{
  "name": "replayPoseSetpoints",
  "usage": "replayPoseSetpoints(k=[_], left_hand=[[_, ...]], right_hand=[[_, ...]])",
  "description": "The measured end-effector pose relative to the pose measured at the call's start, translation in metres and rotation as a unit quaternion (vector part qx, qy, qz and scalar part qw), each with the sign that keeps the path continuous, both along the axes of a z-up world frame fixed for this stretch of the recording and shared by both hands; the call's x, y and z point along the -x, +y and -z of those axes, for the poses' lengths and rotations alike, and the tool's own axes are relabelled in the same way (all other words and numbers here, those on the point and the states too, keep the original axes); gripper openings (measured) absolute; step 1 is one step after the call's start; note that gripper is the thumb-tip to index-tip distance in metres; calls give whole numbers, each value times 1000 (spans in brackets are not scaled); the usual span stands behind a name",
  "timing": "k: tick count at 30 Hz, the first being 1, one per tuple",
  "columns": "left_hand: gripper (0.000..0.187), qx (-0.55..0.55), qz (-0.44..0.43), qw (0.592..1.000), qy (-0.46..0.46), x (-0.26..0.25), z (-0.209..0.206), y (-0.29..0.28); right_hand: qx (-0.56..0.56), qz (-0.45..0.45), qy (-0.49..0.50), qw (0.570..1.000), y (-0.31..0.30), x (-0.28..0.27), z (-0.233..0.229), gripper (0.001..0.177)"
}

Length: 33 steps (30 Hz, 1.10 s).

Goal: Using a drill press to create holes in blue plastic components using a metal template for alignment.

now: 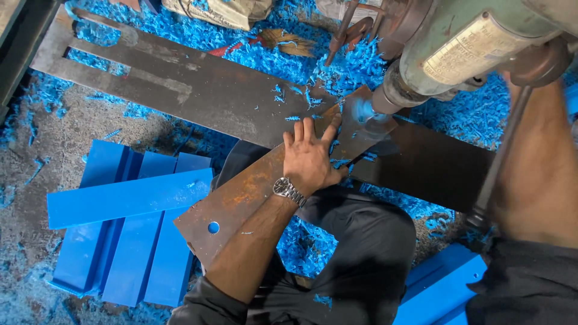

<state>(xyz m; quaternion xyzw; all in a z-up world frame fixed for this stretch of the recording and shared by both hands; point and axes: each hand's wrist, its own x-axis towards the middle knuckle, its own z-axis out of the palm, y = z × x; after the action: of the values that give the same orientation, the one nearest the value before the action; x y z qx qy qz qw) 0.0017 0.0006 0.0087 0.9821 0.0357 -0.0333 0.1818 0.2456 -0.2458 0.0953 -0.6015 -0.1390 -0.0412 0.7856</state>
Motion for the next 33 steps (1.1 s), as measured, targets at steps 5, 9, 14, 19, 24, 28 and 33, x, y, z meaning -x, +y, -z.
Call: replayPoseSetpoints(k=[5,9,14,19,24,28,33], left_hand=[[116,10,4,1000,2,1,3,-2],[116,-8,0,999,-38,1,8,-2],[116,10,10,998,-67,17,13,-1],[110,35,44,997,-56,61,-2,10],[110,47,100,983,-146,120,4,22],[110,42,142,975,-166,158,1,32],[112,77,163,968,-176,183,-9,44]], right_hand=[[43,-32,82,995,-84,73,143,71],[39,-32,56,997,-48,173,92,72],[-1,13,77,997,-41,196,104,63],[38,139,163,976,-56,243,202,49],[43,66,305,949,-16,315,234,35],[-154,-73,385,907,-5,346,272,42],[-299,-170,345,873,34,367,222,49]])
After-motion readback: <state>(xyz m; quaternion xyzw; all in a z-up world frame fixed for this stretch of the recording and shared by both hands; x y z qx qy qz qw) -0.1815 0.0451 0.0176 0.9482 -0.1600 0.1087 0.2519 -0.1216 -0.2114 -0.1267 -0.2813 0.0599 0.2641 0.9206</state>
